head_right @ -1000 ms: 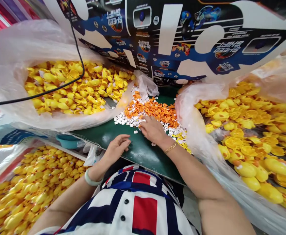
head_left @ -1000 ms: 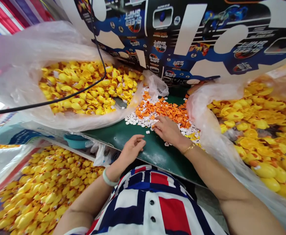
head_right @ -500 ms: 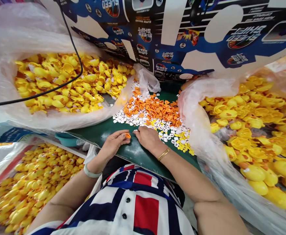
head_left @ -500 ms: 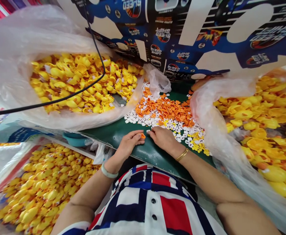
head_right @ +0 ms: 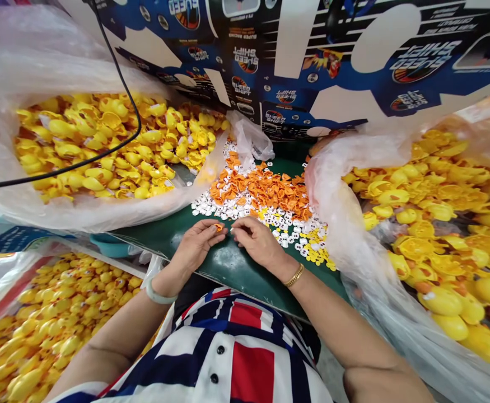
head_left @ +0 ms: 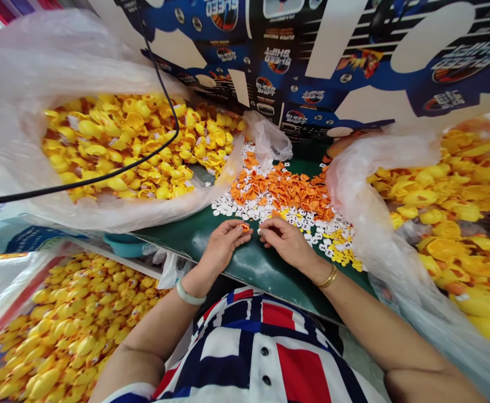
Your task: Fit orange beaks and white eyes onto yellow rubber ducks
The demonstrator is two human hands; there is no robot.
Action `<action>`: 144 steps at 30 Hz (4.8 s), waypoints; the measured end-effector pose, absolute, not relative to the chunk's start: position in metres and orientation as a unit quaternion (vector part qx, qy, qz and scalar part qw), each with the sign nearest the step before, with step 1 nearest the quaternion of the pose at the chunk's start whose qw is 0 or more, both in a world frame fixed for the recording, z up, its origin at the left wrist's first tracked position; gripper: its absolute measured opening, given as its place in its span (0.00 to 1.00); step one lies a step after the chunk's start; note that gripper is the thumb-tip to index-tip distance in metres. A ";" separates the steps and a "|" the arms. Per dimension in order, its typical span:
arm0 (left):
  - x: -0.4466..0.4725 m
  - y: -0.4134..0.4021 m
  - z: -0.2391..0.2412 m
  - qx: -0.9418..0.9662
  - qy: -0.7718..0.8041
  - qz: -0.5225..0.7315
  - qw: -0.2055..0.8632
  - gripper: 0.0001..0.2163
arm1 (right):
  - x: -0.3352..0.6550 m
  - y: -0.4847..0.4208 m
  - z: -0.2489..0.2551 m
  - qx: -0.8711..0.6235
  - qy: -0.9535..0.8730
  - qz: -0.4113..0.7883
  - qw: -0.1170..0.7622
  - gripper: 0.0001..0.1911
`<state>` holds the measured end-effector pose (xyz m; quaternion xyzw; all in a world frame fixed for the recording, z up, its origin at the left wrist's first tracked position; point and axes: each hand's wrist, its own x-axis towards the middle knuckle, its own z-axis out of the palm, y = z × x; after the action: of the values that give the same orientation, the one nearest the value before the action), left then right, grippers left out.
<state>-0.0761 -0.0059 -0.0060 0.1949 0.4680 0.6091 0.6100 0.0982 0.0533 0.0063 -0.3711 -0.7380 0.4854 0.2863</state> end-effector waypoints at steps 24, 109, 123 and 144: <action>-0.056 0.017 -0.005 0.352 0.481 0.495 0.633 0.13 | 0.125 0.059 -0.012 -0.374 -0.661 0.560 0.330 0.07; -0.024 0.020 -0.008 0.336 0.476 0.511 0.632 0.22 | 0.149 0.052 0.049 -0.297 -0.945 0.083 0.111 0.09; -0.024 0.003 0.001 0.242 0.454 0.497 0.699 0.16 | 0.159 0.051 0.010 -0.315 -0.903 0.203 0.213 0.18; -0.027 0.000 -0.002 0.291 0.486 0.454 0.688 0.13 | 0.159 0.021 -0.002 -0.336 -0.879 0.199 0.275 0.19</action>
<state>-0.0269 -0.0002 -0.0023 0.2909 0.4856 0.4545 0.6878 0.1591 0.0209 -0.0024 -0.3361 -0.8786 0.1987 0.2749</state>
